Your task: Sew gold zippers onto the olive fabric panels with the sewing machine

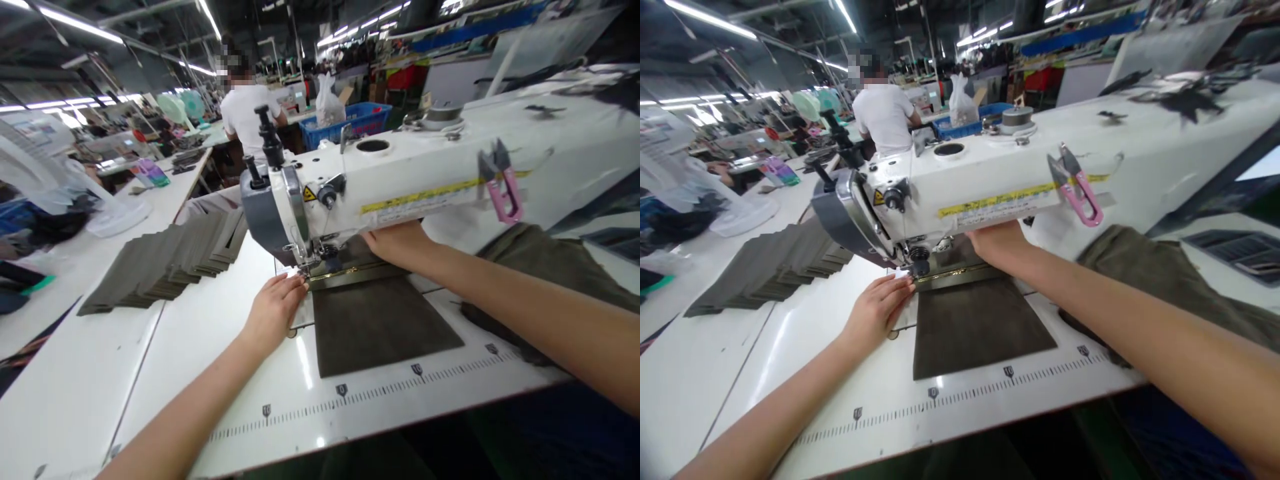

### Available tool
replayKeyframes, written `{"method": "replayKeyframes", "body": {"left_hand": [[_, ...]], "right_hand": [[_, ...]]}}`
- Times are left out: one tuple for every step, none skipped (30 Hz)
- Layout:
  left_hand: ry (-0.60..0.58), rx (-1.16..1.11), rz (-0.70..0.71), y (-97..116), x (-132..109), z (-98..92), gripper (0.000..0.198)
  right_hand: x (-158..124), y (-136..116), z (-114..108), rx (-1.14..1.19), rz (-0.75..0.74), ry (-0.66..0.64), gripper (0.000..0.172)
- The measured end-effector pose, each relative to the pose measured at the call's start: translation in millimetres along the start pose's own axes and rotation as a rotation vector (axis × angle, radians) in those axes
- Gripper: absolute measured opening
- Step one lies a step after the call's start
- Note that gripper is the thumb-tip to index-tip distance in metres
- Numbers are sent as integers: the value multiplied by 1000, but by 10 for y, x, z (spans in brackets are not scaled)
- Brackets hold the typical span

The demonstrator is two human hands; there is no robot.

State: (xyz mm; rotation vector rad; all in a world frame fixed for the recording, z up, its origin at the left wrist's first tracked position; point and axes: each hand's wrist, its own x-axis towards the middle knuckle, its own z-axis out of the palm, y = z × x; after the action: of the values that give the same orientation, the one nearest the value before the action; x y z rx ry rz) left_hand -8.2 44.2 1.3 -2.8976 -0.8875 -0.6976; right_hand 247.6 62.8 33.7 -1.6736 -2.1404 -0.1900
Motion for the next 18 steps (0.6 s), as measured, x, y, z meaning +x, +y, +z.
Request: {"method": "replayKeyframes", "body": {"left_hand": [[1, -10, -13, -2, 18, -6, 20], [6, -18, -37, 1, 35, -18, 20], [16, -24, -64, 6, 50, -33, 19], [29, -25, -88, 10, 63, -46, 19], [40, -24, -103, 12, 72, -54, 18], [47, -24, -115, 12, 78, -57, 17], [53, -23, -125, 10, 80, -54, 17], [59, -21, -134, 8, 77, -45, 16], [66, -18, -141, 6, 72, -32, 17], [70, -15, -144, 6, 63, -16, 17], [72, -13, -143, 7, 53, -1, 16], [71, -14, -135, 12, 41, 13, 16], [67, -14, -122, 21, 30, 24, 16], [59, -6, -106, 33, 19, 32, 17], [47, 11, -91, 47, 10, 35, 18], [33, 37, -78, 64, 3, 35, 19], [16, 68, -70, 81, -1, 32, 19], [-2, 103, -64, 98, -2, 28, 20]], "right_hand": [[-153, -96, -57, -16, -19, -19, 24], [-298, -209, -95, -27, -93, -79, 28], [-425, -333, -110, 1, -174, -122, 28], [-523, -458, -100, 38, -219, -154, 27], [-588, -575, -67, 65, -219, -180, 25], [-621, -675, -16, 72, -184, -186, 22], [-627, -754, 45, 71, -146, -191, 21], [-614, -809, 108, 66, -109, -194, 23], [-591, -842, 167, 62, -89, -195, 26], [-567, -855, 216, 64, -90, -197, 28], [-548, -855, 252, 70, -103, -195, 28], [-538, -847, 275, 73, -120, -189, 28], [-538, -835, 286, 73, -138, -180, 27], [-546, -824, 287, 73, -160, -169, 26], [-559, -816, 282, 73, -189, -154, 25], [-572, -811, 274, 75, -226, -132, 23], [-583, -809, 266, 77, -267, -97, 23], [-588, -807, 261, 77, -304, -49, 23]]}}
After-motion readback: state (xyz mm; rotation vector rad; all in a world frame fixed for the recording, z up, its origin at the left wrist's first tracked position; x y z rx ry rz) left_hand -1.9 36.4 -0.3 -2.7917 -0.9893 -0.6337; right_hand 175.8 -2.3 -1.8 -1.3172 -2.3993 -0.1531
